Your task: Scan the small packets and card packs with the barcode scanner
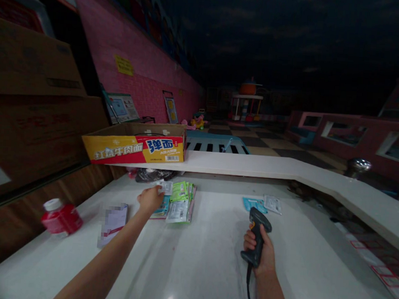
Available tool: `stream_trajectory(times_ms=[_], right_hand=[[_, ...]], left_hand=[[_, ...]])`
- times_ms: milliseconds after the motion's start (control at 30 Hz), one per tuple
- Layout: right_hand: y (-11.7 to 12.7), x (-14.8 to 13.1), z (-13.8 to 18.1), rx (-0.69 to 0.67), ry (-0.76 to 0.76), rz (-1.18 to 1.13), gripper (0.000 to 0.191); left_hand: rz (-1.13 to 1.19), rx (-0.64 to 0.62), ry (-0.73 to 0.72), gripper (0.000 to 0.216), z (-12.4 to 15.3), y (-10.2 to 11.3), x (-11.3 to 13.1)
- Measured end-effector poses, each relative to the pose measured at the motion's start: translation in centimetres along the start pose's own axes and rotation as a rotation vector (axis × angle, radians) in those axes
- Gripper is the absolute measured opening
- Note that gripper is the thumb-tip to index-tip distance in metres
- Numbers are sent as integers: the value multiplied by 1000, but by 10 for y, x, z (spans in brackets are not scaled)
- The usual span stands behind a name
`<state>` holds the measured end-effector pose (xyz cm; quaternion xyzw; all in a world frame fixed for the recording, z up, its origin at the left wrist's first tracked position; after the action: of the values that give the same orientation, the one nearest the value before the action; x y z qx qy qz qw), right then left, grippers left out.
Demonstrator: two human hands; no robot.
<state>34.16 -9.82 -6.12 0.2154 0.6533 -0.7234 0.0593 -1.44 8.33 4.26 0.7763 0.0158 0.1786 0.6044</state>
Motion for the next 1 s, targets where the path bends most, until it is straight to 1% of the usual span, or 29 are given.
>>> stream_trajectory(times_ms=[67, 133, 233, 300, 367, 433, 533, 600, 667, 733, 800, 867, 933, 1000], right_hand=[[-3, 0, 0, 14, 26, -8, 28], [-7, -1, 0, 8, 45, 23, 29], [-10, -2, 0, 8, 96, 61, 32], [-12, -4, -1, 30, 146, 75, 33], [-12, -7, -1, 67, 201, 88, 35], [-11, -9, -1, 109, 255, 87, 37], [-8, -12, -2, 153, 332, 82, 38], [-7, -14, -3, 164, 384, 100, 38], [-6, -15, -4, 166, 422, 114, 38], [-6, -14, -5, 167, 428, 115, 39], [-5, -14, -6, 168, 419, 111, 39], [-5, -14, -7, 169, 408, 95, 38], [-4, -14, -7, 170, 397, 76, 38], [-4, -14, -7, 170, 388, 73, 38]], left_hand=[[-33, 27, 2, 37, 4, 3, 8], [-36, 98, -24, 38, 9, 6, 20], [20, 189, -168, 39, 21, 7, 49], [83, 197, -304, 37, 35, 2, 75], [162, 144, -443, 35, 51, -10, 104], [249, 35, -560, 33, 71, -28, 133], [360, -171, -692, 33, 101, -64, 174], [387, -274, -779, 35, 118, -89, 198], [403, -337, -823, 35, 130, -109, 220], [425, -387, -828, 40, 138, -123, 239], [433, -447, -828, 48, 142, -131, 253], [404, -500, -834, 52, 143, -135, 260], [352, -522, -836, 52, 142, -134, 259], [329, -506, -841, 50, 139, -132, 250]])
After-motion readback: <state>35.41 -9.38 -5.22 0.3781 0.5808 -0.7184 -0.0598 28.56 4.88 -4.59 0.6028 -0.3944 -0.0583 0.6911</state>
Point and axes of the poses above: each hand's wrist, its own z-axis away from the middle knuckle, its own y-axis out of the back of the hand, x = y × z, the point moved 1 cm from there along -z, towards the middle knuckle, and after that the axes turned 9 degrees about y, right-handed, at the moved point
